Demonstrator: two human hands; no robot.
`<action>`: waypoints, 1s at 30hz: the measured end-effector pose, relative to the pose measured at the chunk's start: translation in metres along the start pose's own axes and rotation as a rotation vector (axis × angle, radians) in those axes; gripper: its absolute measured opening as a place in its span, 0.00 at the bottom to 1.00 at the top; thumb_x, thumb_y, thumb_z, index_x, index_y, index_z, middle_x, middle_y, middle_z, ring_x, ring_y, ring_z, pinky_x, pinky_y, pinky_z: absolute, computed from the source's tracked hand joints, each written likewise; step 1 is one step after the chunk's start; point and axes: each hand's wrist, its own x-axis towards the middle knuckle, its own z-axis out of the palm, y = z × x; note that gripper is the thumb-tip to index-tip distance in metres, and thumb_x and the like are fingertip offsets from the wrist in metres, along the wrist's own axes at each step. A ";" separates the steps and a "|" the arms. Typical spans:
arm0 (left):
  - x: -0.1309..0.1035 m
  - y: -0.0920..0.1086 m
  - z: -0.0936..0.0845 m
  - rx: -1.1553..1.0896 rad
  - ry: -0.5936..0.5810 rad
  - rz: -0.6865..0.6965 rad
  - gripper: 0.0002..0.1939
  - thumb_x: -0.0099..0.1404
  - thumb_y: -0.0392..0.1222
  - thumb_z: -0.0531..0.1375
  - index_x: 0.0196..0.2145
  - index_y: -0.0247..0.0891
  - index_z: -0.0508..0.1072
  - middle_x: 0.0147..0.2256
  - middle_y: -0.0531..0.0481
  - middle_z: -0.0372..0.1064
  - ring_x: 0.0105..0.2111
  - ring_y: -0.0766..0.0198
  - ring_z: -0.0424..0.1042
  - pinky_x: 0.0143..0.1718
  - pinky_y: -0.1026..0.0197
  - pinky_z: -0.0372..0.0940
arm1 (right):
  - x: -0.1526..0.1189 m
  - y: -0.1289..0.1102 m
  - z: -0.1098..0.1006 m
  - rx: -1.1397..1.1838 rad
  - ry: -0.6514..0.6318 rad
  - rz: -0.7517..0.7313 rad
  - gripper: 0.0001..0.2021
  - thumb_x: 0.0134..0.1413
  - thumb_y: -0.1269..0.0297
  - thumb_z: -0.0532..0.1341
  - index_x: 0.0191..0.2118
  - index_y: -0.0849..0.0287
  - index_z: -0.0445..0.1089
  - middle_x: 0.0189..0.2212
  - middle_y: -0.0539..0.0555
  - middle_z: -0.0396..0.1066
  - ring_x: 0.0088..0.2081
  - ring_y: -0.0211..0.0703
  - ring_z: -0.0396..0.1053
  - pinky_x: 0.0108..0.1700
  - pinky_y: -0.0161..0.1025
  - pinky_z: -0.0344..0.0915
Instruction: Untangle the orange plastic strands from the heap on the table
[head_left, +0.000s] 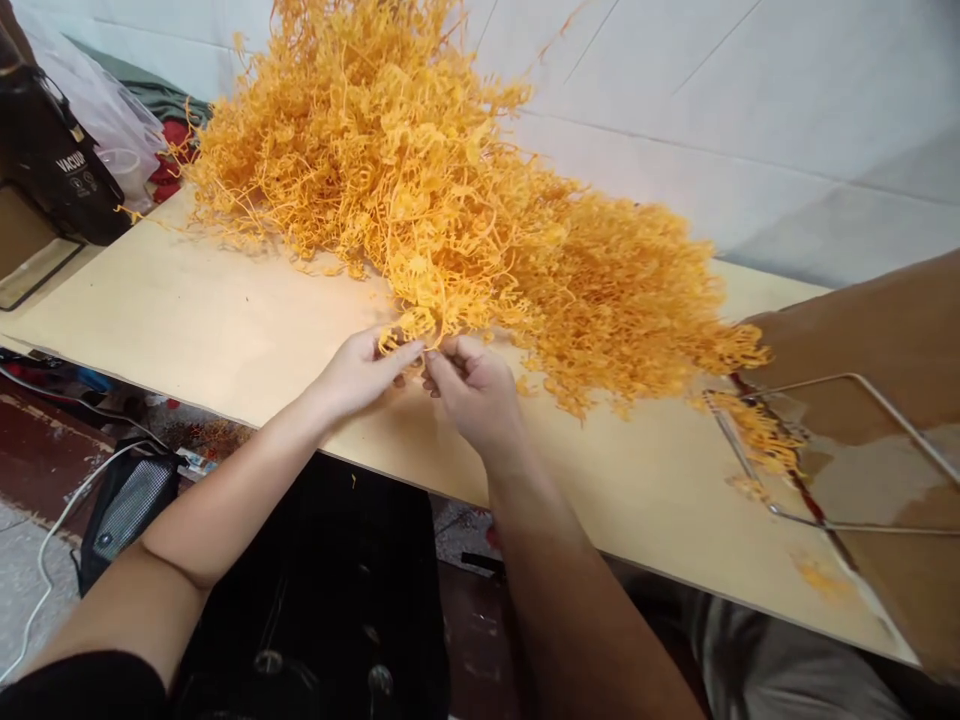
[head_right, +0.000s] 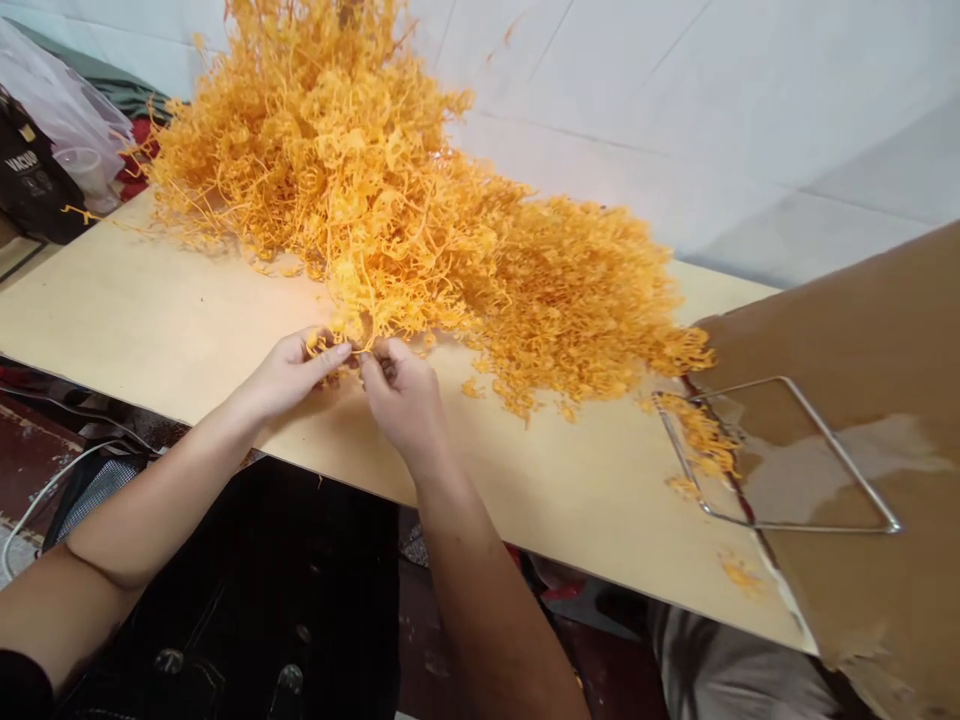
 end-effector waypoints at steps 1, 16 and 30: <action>-0.004 -0.004 0.000 0.006 -0.026 -0.023 0.05 0.59 0.36 0.57 0.27 0.33 0.64 0.21 0.58 0.61 0.18 0.78 0.58 0.23 0.70 0.55 | 0.001 0.001 -0.002 0.042 0.023 0.031 0.07 0.49 0.65 0.56 0.23 0.58 0.58 0.17 0.45 0.60 0.20 0.30 0.58 0.23 0.31 0.57; -0.019 -0.018 0.007 0.083 -0.117 -0.069 0.07 0.64 0.36 0.49 0.28 0.35 0.60 0.21 0.57 0.57 0.20 0.75 0.56 0.25 0.68 0.54 | 0.006 -0.004 -0.003 0.372 -0.090 0.130 0.14 0.46 0.50 0.59 0.27 0.57 0.62 0.24 0.48 0.64 0.28 0.35 0.66 0.29 0.35 0.66; -0.049 -0.010 0.017 -0.018 -0.261 -0.357 0.11 0.65 0.38 0.49 0.25 0.36 0.58 0.19 0.58 0.54 0.18 0.76 0.56 0.20 0.70 0.52 | 0.036 0.012 0.020 0.466 0.236 0.343 0.14 0.49 0.60 0.57 0.24 0.56 0.49 0.13 0.40 0.48 0.12 0.27 0.48 0.14 0.27 0.47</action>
